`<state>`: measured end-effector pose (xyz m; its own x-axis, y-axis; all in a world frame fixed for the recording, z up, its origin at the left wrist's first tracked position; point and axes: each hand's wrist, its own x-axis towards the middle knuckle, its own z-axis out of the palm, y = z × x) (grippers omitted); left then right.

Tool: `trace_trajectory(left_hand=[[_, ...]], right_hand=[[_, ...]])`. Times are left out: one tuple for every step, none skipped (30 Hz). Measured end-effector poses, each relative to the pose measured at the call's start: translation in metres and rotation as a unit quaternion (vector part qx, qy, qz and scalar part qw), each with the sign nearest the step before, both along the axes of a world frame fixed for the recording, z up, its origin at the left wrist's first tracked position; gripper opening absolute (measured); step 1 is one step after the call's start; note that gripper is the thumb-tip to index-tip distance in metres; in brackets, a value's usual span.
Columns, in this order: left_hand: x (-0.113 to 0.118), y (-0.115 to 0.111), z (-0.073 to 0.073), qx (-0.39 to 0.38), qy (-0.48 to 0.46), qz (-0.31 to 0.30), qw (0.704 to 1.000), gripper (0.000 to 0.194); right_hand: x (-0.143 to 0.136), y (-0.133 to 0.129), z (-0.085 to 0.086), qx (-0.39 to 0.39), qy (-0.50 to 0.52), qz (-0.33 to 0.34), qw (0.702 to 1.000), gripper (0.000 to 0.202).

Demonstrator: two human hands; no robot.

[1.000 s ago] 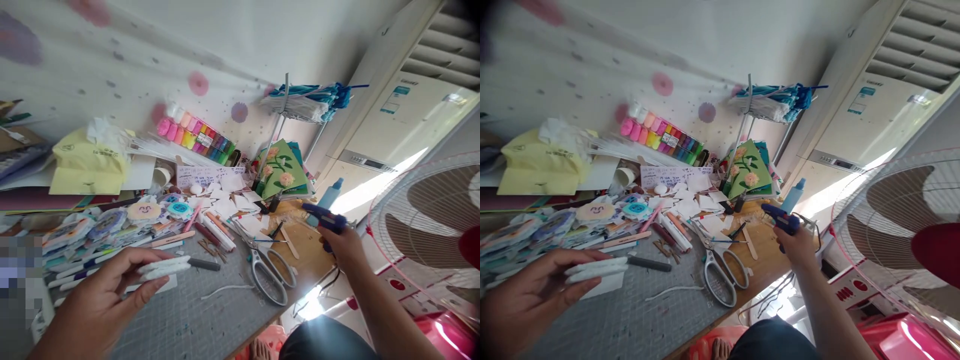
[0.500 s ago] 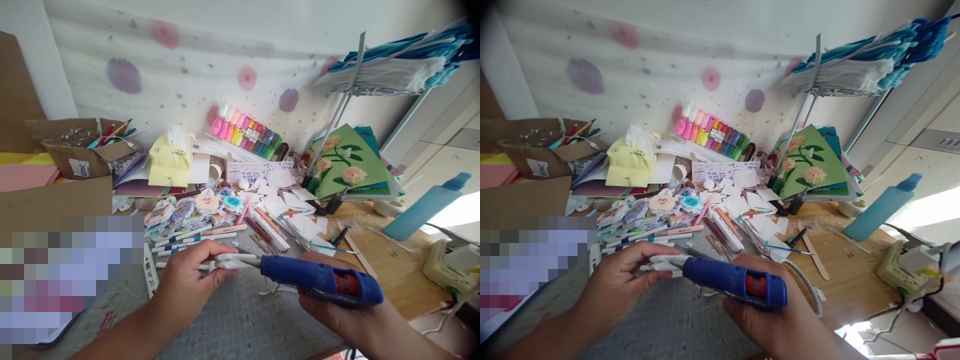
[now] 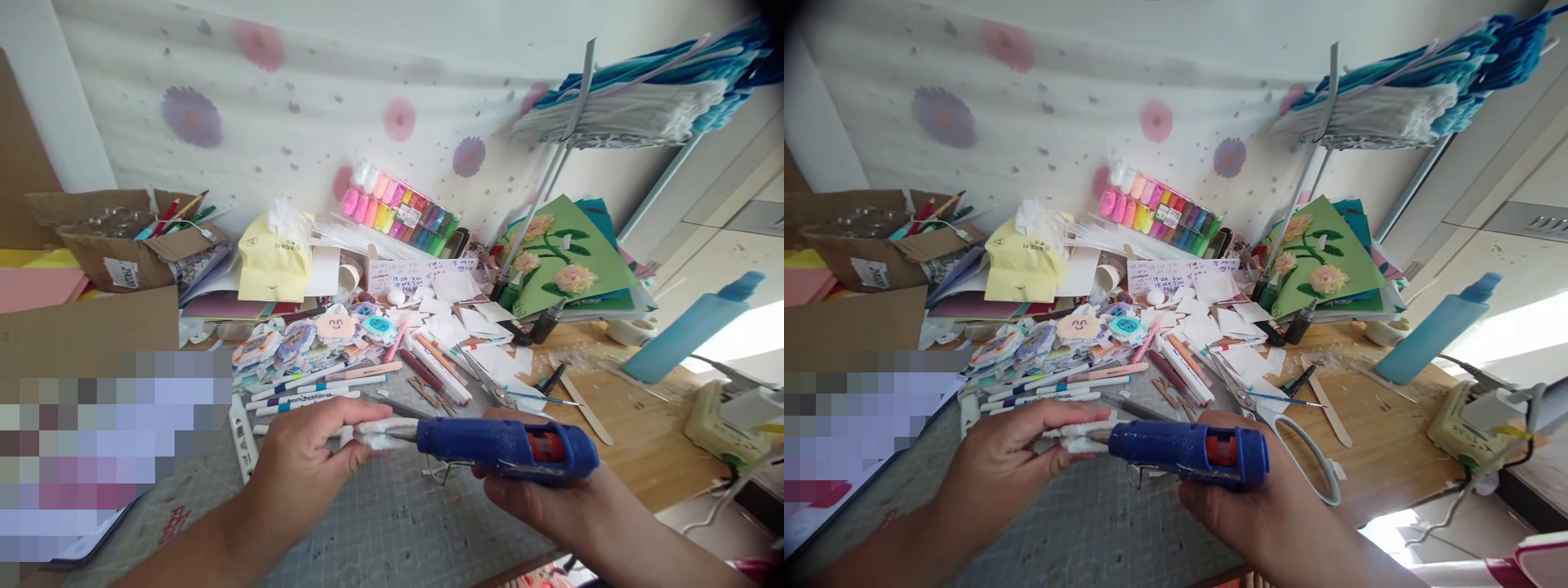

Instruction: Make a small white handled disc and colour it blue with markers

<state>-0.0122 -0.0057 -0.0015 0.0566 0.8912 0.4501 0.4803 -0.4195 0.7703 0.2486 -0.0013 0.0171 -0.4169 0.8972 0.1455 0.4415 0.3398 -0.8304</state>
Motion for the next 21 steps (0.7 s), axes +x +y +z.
trace_trajectory(left_hand=[[-0.001,0.000,-0.001,0.022,0.010,0.000,1.000,0.018],[-0.002,0.000,-0.002,0.047,0.021,0.000,0.999,0.020],[-0.003,0.000,-0.003,0.066,0.032,-0.001,0.997,0.021],[-0.003,0.000,-0.004,0.080,0.043,-0.002,0.996,0.023],[-0.004,-0.001,-0.004,0.092,0.053,-0.004,0.994,0.025],[-0.004,-0.001,-0.004,0.100,0.065,-0.007,0.993,0.027],[-0.004,-0.001,-0.004,0.114,0.072,-0.010,0.991,0.029],[-0.004,-0.002,-0.003,0.131,0.077,-0.015,0.988,0.030],[-0.004,-0.003,-0.002,0.146,0.085,-0.020,0.986,0.031],[-0.005,-0.003,-0.002,0.155,0.091,-0.024,0.983,0.031],[-0.005,-0.004,-0.001,0.159,0.096,-0.024,0.982,0.030],[-0.005,-0.005,-0.001,0.156,0.098,-0.021,0.983,0.029],[-0.005,-0.005,0.000,0.149,0.100,-0.016,0.984,0.027],[-0.005,-0.005,0.000,0.138,0.101,-0.008,0.985,0.025],[-0.005,-0.004,0.000,0.132,0.099,0.000,0.986,0.023],[-0.005,-0.004,0.000,0.126,0.096,0.003,0.987,0.022],[-0.004,-0.004,0.000,0.121,0.093,0.005,0.988,0.022],[-0.004,-0.003,0.001,0.117,0.091,0.004,0.989,0.022],[-0.003,-0.003,0.001,0.114,0.089,0.004,0.990,0.022],[-0.003,-0.003,0.001,0.112,0.086,0.005,0.990,0.022],[-0.003,-0.004,0.001,0.107,0.086,0.005,0.991,0.022]], right_hand=[[0.000,0.000,0.001,0.006,0.003,0.008,1.000,0.012],[0.000,-0.001,0.002,0.010,0.005,0.014,1.000,0.012],[0.000,-0.001,0.003,0.013,0.006,0.017,1.000,0.011],[0.000,-0.002,0.005,0.015,0.006,0.017,1.000,0.010],[-0.001,-0.003,0.006,0.017,0.006,0.015,1.000,0.008],[-0.002,-0.004,0.008,0.019,0.006,0.013,1.000,0.005],[-0.002,-0.005,0.010,0.020,0.006,0.012,1.000,0.004],[-0.003,-0.005,0.011,0.022,0.008,0.013,1.000,0.004],[-0.003,-0.006,0.012,0.021,0.009,0.016,1.000,0.004],[-0.004,-0.006,0.012,0.020,0.008,0.018,1.000,0.005],[-0.004,-0.007,0.012,0.019,0.005,0.020,1.000,0.007],[-0.004,-0.007,0.012,0.018,0.000,0.023,1.000,0.008],[-0.003,-0.007,0.012,0.016,-0.004,0.025,1.000,0.011],[-0.003,-0.007,0.013,0.017,-0.009,0.026,0.999,0.013],[-0.003,-0.007,0.014,0.021,-0.015,0.027,0.999,0.014],[-0.003,-0.007,0.015,0.028,-0.021,0.028,0.999,0.015],[-0.003,-0.007,0.017,0.039,-0.029,0.032,0.998,0.014],[-0.002,-0.007,0.018,0.053,-0.040,0.037,0.997,0.013],[-0.002,-0.008,0.019,0.074,-0.051,0.046,0.995,0.012],[-0.002,-0.008,0.020,0.097,-0.062,0.059,0.992,0.010],[-0.001,-0.009,0.021,0.130,-0.069,0.065,0.987,0.009]])
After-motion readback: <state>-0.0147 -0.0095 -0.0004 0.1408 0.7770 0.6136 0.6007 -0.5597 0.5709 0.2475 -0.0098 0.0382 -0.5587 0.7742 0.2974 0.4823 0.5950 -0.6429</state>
